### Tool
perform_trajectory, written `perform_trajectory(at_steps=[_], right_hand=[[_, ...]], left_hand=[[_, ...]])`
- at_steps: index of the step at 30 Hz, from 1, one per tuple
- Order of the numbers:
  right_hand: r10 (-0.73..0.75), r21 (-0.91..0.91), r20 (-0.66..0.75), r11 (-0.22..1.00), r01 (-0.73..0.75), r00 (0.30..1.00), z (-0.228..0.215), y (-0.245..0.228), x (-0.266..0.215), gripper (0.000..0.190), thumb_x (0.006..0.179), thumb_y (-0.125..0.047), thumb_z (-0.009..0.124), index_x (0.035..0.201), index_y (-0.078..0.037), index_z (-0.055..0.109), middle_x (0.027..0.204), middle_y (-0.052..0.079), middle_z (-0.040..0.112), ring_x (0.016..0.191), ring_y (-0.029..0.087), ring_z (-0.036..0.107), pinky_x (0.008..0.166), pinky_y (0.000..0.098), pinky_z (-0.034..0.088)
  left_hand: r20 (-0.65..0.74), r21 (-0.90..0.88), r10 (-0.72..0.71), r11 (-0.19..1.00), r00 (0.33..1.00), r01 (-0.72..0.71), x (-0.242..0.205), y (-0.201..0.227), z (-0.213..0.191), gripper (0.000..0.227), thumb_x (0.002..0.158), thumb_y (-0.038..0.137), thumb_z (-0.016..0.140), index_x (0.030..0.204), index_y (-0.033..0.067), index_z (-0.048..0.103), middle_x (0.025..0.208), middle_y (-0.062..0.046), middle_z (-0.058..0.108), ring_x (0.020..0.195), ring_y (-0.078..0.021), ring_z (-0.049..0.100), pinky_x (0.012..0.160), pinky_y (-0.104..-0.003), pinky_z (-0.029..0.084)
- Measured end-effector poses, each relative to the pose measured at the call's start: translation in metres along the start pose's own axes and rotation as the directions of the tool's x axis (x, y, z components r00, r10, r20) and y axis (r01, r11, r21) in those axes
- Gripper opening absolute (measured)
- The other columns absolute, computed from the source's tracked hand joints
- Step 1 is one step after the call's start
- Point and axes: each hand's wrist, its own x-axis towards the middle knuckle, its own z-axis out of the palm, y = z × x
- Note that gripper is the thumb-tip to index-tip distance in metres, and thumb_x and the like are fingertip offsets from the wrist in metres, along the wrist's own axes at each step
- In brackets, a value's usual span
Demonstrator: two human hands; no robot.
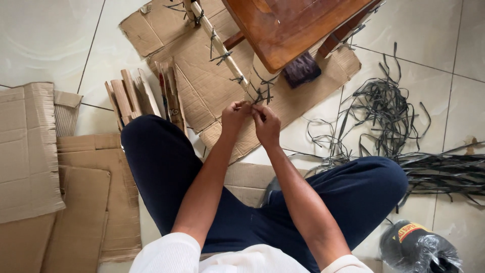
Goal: Wrapping the legs of a wooden table with cardboard pieces and securing them with plastic straps.
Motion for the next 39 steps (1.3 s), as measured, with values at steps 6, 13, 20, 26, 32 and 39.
perform_trajectory(at_steps=[6, 13, 20, 26, 32, 39], right_hand=[[0.119, 0.124, 0.067, 0.984, -0.126, 0.991, 0.003, 0.016, 0.0, 0.016, 0.096, -0.011, 0.071, 0.11, -0.003, 0.075, 0.086, 0.007, 0.077, 0.077, 0.011, 0.069, 0.071, 0.028, 0.055], [0.163, 0.157, 0.05, 0.973, -0.168, 0.985, -0.001, 0.005, 0.003, 0.016, 0.095, -0.013, 0.073, 0.107, -0.004, 0.075, 0.087, 0.007, 0.078, 0.079, 0.01, 0.073, 0.072, 0.0261, 0.057], [0.166, -0.002, -0.039, 0.986, -0.167, 0.985, -0.008, 0.006, 0.006, 0.015, 0.092, -0.018, 0.077, 0.101, -0.005, 0.076, 0.086, 0.006, 0.079, 0.077, 0.012, 0.075, 0.07, 0.0287, 0.058], [0.138, -0.107, -0.093, 0.983, -0.147, 0.986, -0.009, 0.012, 0.004, 0.017, 0.093, -0.022, 0.077, 0.096, -0.005, 0.075, 0.083, 0.008, 0.078, 0.074, 0.016, 0.075, 0.069, 0.0308, 0.057], [0.244, -0.065, -0.071, 0.966, -0.249, 0.967, -0.005, 0.021, 0.003, 0.017, 0.094, -0.023, 0.075, 0.095, -0.006, 0.074, 0.081, 0.005, 0.079, 0.073, 0.013, 0.075, 0.069, 0.029, 0.058], [0.352, 0.038, 0.005, 0.935, -0.352, 0.936, 0.003, 0.034, 0.0, 0.018, 0.095, -0.022, 0.072, 0.095, -0.005, 0.073, 0.079, 0.003, 0.077, 0.07, 0.01, 0.072, 0.066, 0.0271, 0.057]], left_hand=[[0.154, -0.347, -0.185, 0.91, 0.971, 0.228, -0.009, 0.006, 0.002, 0.024, 0.096, 0.017, 0.075, 0.108, -0.0031, 0.073, 0.086, -0.006, 0.07, 0.067, -0.0109, 0.058, 0.056, -0.025, 0.044], [0.011, -0.276, -0.09, 0.957, 0.996, 0.089, -0.015, 0.027, 0.012, 0.019, 0.093, 0.014, 0.073, 0.102, -0.0025, 0.074, 0.089, -0.003, 0.073, 0.076, -0.0082, 0.065, 0.067, -0.023, 0.053], [-0.054, -0.127, -0.032, 0.992, 0.998, 0.025, -0.009, 0.034, 0.012, 0.024, 0.094, 0.021, 0.074, 0.102, -0.0021, 0.077, 0.084, 0.001, 0.07, 0.075, -0.0066, 0.06, 0.067, -0.023, 0.048], [-0.079, -0.167, -0.006, 0.986, 0.997, -0.007, -0.004, 0.031, 0.017, 0.025, 0.094, 0.022, 0.075, 0.101, -0.0022, 0.077, 0.082, 0.001, 0.069, 0.074, -0.0059, 0.06, 0.068, -0.022, 0.048], [-0.093, -0.168, 0.045, 0.984, 0.995, -0.06, -0.008, 0.04, 0.021, 0.025, 0.095, 0.022, 0.074, 0.101, -0.0023, 0.076, 0.082, 0.0, 0.07, 0.075, -0.0064, 0.061, 0.068, -0.022, 0.048], [-0.054, -0.26, 0.01, 0.965, 0.998, -0.024, -0.005, 0.037, 0.025, 0.024, 0.096, 0.022, 0.073, 0.103, -0.0012, 0.075, 0.084, 0.0, 0.07, 0.076, -0.0068, 0.06, 0.066, -0.023, 0.045]])
